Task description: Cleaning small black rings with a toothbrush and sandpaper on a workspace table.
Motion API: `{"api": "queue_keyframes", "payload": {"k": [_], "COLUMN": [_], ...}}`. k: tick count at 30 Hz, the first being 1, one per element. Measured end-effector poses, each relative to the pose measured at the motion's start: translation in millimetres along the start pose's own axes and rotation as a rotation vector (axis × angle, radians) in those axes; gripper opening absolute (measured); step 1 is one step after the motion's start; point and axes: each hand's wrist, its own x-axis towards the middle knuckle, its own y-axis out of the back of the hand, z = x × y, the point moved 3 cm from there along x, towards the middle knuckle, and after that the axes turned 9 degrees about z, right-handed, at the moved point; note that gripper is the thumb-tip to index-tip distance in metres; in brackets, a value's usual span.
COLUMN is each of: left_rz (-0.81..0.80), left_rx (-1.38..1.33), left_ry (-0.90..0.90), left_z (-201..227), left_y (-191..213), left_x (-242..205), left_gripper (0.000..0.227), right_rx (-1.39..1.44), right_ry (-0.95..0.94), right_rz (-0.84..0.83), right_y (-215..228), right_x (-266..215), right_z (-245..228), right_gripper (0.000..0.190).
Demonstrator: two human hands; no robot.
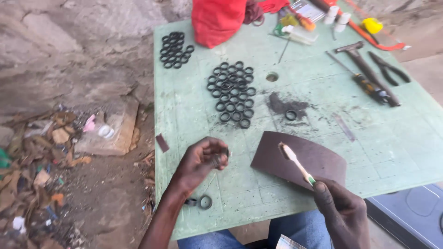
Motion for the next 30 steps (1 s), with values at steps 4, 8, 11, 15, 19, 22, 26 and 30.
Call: {"api": "queue_keyframes", "payload": {"k": [4, 8, 11, 15, 19, 22, 26, 30], "left_rz": [-0.054, -0.138, -0.188, -0.2, -0.167, -0.112, -0.081, -0.059], "left_rx": [-0.248, -0.321, -0.32, -0.26, -0.274, -0.218, -0.279, -0.362], "left_ry": [0.053, 0.054, 0.057, 0.033, -0.005, -0.136, -0.172, -0.217], "left_z": [12, 15, 11, -5, -1, 8, 14, 19], "left_y": [-23, -45, -53, -50, -51, -48, -44, -44], "left_x": [20, 30, 39, 45, 41, 39, 34, 38], "left_gripper": [0.051, 0.056, 0.054, 0.047, 0.038, 0.031, 0.03, 0.033], "right_rx": [-0.121, -0.25, -0.409, -0.592, -0.639, -0.68, -0.552, -0.292], "right_ry": [0.205, 0.515, 0.67, 1.134, 1.24, 0.969, 0.356, 0.068], "right_rz": [-0.04, -0.016, -0.054, -0.068, -0.006, -0.015, -0.219, -0.676], "right_y": [2, -2, -10, -24, -31, -35, -37, -38], "right_x": [9, 14, 23, 33, 32, 30, 31, 24], "right_z": [-38, -86, -106, -113, -114, -108, -77, -33], "right_gripper": [0.033, 0.026, 0.027, 0.039, 0.046, 0.031, 0.022, 0.025]}}
